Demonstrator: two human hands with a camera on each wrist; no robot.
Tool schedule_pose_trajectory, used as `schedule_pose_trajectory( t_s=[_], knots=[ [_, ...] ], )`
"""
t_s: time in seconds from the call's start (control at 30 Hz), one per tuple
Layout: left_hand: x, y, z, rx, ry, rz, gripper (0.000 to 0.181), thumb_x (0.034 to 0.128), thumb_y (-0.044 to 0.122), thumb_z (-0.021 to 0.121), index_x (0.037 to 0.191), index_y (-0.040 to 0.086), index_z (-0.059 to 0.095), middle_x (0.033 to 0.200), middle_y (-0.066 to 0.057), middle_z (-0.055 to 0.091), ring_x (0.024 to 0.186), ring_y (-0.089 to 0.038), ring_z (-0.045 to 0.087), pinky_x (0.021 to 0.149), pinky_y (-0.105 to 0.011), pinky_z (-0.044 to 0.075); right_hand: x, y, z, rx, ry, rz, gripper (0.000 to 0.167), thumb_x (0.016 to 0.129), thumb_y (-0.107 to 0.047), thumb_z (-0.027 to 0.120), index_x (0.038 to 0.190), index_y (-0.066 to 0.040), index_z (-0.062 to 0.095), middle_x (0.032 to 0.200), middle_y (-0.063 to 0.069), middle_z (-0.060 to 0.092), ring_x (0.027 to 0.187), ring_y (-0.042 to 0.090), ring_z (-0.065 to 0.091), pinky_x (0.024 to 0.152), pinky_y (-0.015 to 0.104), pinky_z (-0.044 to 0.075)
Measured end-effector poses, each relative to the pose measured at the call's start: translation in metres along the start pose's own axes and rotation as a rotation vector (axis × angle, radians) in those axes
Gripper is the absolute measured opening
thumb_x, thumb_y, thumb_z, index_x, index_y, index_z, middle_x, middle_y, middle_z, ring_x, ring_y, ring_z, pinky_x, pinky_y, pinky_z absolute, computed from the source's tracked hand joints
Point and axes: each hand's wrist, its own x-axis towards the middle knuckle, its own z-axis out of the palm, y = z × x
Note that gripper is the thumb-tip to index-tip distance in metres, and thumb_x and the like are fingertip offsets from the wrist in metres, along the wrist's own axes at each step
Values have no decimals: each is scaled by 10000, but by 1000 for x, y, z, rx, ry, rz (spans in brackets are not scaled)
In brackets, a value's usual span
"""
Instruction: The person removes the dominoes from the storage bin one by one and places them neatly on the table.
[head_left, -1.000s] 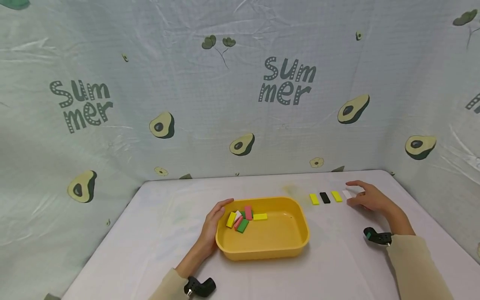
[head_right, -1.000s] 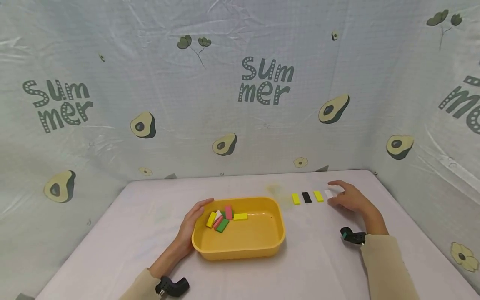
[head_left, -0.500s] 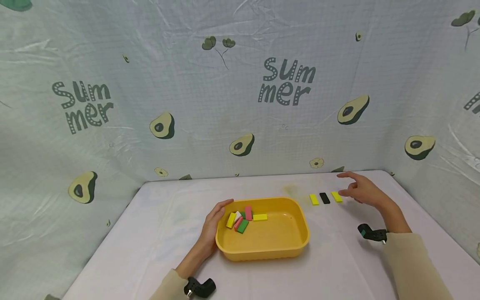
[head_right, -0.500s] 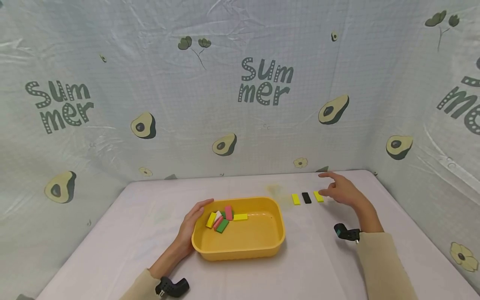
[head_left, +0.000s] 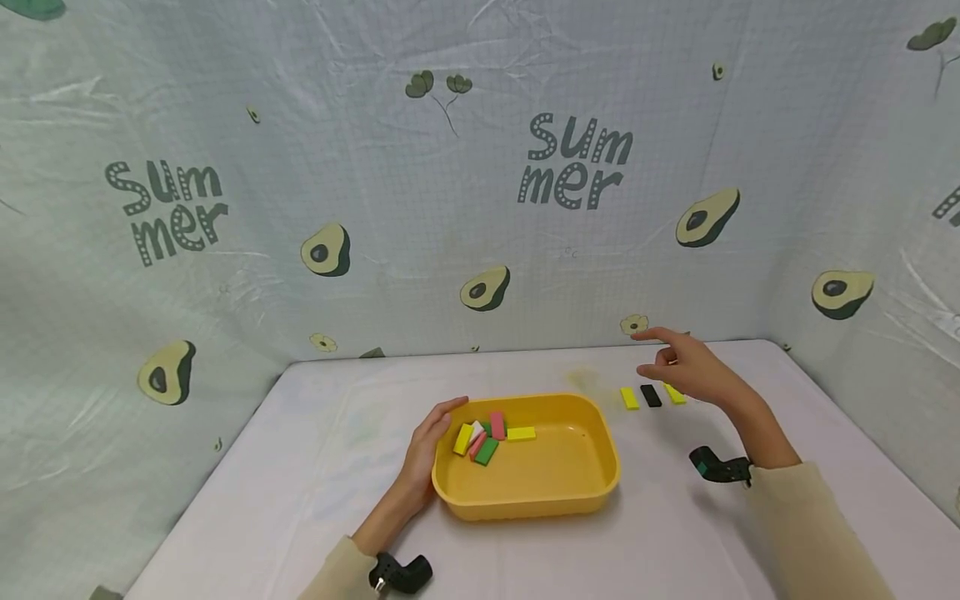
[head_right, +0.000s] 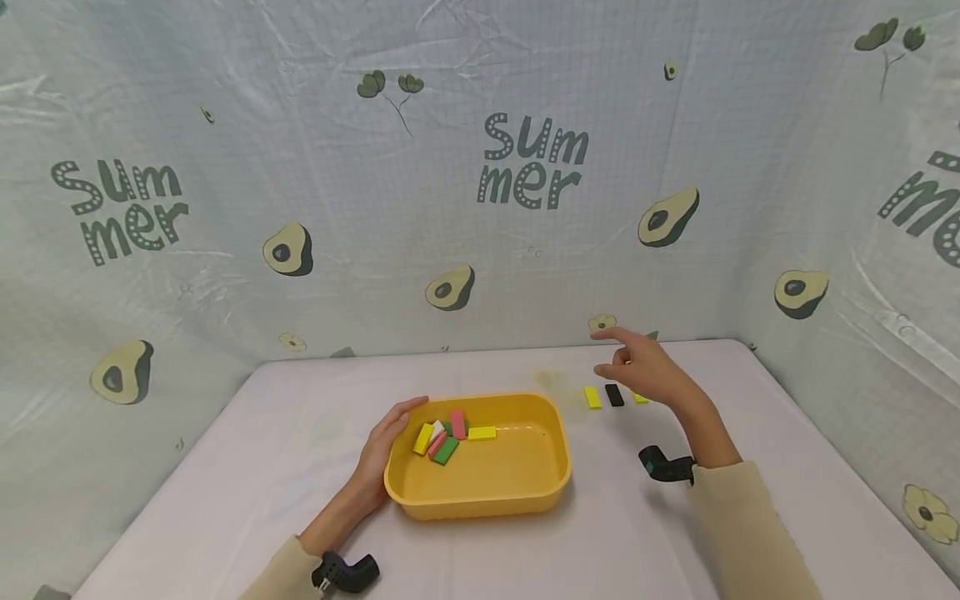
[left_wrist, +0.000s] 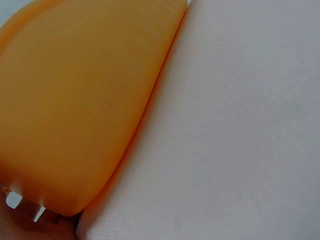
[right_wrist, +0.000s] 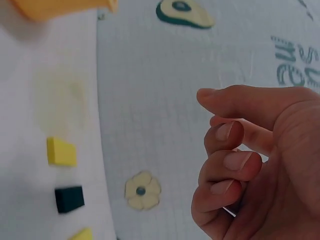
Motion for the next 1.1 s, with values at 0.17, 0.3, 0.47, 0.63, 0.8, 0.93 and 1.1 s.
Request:
schedule_pose_trajectory(
  t_s=[0.17, 0.3, 0.47, 0.63, 0.8, 0.93, 1.1],
  knots=[
    [0, 0, -1, -3, -2, 4, 474, 1123, 281, 307, 1525, 95, 474, 1622, -117, 417, 1505, -308, 386, 1276, -507, 279, 2, -26, 12, 21, -22, -72, 537, 974, -234, 707, 1463, -112, 520, 737, 33, 501, 597, 146, 442, 524, 253, 399],
    [0, 0, -1, -11, -3, -1, 471, 1121, 276, 308, 1523, 97, 476, 1620, -110, 421, 1501, -302, 393, 1272, -493, 290, 1, -50, 25, 35, -52, -121, 510, 976, -269, 712, 1441, -141, 547, 724, 20, 497, 578, 135, 432, 511, 243, 395],
    [-1, 1, -1, 2, -11, 1, 473, 1123, 269, 303, 1530, 89, 463, 1625, -129, 410, 1498, -323, 397, 1263, -487, 309, -1, -79, 43, 24, -81, -196, 497, 966, -260, 725, 1424, -147, 569, 723, 8, 503, 596, 136, 433, 529, 232, 387],
    [-2, 2, -1, 7, -15, 7, 478, 1121, 269, 310, 1534, 76, 453, 1628, -149, 402, 1501, -341, 391, 1265, -500, 296, -1, -103, 67, 19, -135, -255, 473, 969, -248, 719, 1405, -122, 584, 715, -13, 507, 611, 121, 434, 547, 219, 379],
    [-2, 1, -1, -4, -16, 10, 490, 1118, 295, 332, 1535, 67, 449, 1627, -154, 401, 1503, -349, 384, 1277, -526, 263, 3, -122, 95, 13, -209, -295, 441, 978, -261, 701, 1382, -114, 604, 669, -55, 481, 593, 89, 424, 563, 207, 370],
    [-2, 0, 0, -16, -21, 7, 492, 1119, 306, 333, 1535, 70, 449, 1622, -148, 405, 1494, -342, 393, 1278, -527, 268, 7, -130, 120, 3, -254, -288, 429, 970, -250, 700, 1360, -91, 622, 641, -72, 454, 566, 79, 403, 541, 197, 327],
    [-2, 2, -1, -15, -26, 10, 493, 1120, 310, 330, 1533, 69, 451, 1620, -144, 409, 1487, -329, 402, 1275, -522, 283, 9, -132, 146, -59, -253, -242, 402, 944, -245, 726, 1313, -102, 655, 668, -63, 507, 587, 91, 447, 527, 201, 336]
  ],
)
